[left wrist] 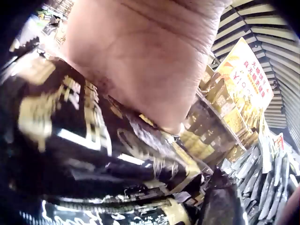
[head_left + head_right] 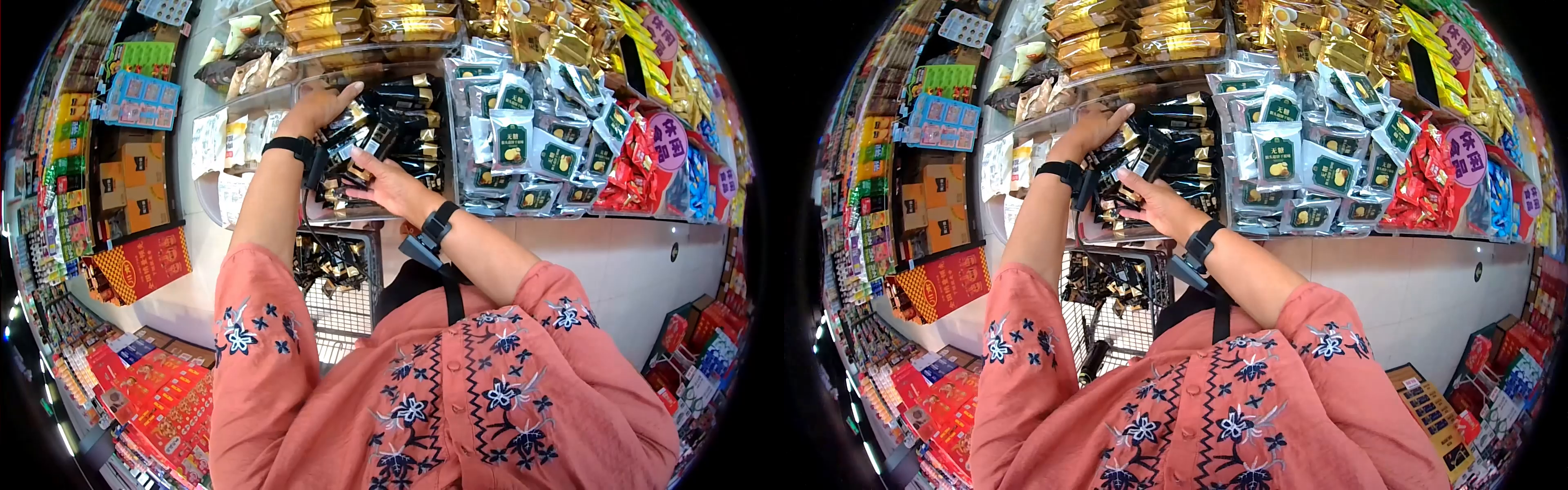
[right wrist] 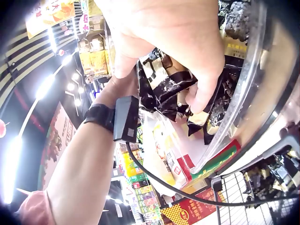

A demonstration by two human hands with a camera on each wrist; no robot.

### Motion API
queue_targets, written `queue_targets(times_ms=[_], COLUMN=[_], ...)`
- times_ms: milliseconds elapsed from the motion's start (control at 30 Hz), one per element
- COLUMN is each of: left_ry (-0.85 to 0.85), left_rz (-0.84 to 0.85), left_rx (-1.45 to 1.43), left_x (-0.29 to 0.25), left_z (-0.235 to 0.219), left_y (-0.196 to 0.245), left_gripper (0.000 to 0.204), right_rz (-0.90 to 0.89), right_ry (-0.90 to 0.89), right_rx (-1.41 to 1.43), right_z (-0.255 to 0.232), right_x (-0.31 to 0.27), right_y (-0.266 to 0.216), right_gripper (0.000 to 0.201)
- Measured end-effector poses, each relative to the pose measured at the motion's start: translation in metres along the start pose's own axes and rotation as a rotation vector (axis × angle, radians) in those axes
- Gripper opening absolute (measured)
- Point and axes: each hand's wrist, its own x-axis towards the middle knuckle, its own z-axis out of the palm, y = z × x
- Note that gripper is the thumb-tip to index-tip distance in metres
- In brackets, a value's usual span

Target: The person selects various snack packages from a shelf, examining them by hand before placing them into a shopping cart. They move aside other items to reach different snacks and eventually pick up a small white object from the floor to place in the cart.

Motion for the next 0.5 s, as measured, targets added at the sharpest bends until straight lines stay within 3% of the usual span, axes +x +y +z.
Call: queue_targets(times_ms=[67,100,200,300,400,500], left_ry=[0.095,-0.012,0.06,0.05,-0.007,-0.024], left_rz=[0.044,0.068,0.011,-0.03,-0.135,-0.027], left_rx=[0.021,0.015,-0.048,-0.134,-0.04,0.033], left_x=[0.004,0.007,0.007,0.009,0.006,0.008], left_z=[0.008,0.004,0.013,0.011,0.002,0.002], left_y=[-0.007,-0.008,-0.01,-0.008,-0.001,0.004], left_gripper=[0.108,0.108,0.105,0.104,0.103,0.103], right_rz=[0.016,0.013,0.006,0.016,0.026,0.021], right_ry=[0.009,-0.001,-0.021,-0.01,-0.014,-0.031], right_rx=[-0.024,-0.034,-0.027,-0.002,0.008,0.018], right_z=[-0.003,-0.003,-0.004,-0.007,-0.008,-0.008], right_x=[0.002,0.0,-0.001,-0.003,-0.004,-0.006], right_y=[0.001,0.001,0.0,0.0,0.001,-0.001], right_gripper=[0.048,0.047,0.045,0.044,0.044,0.043])
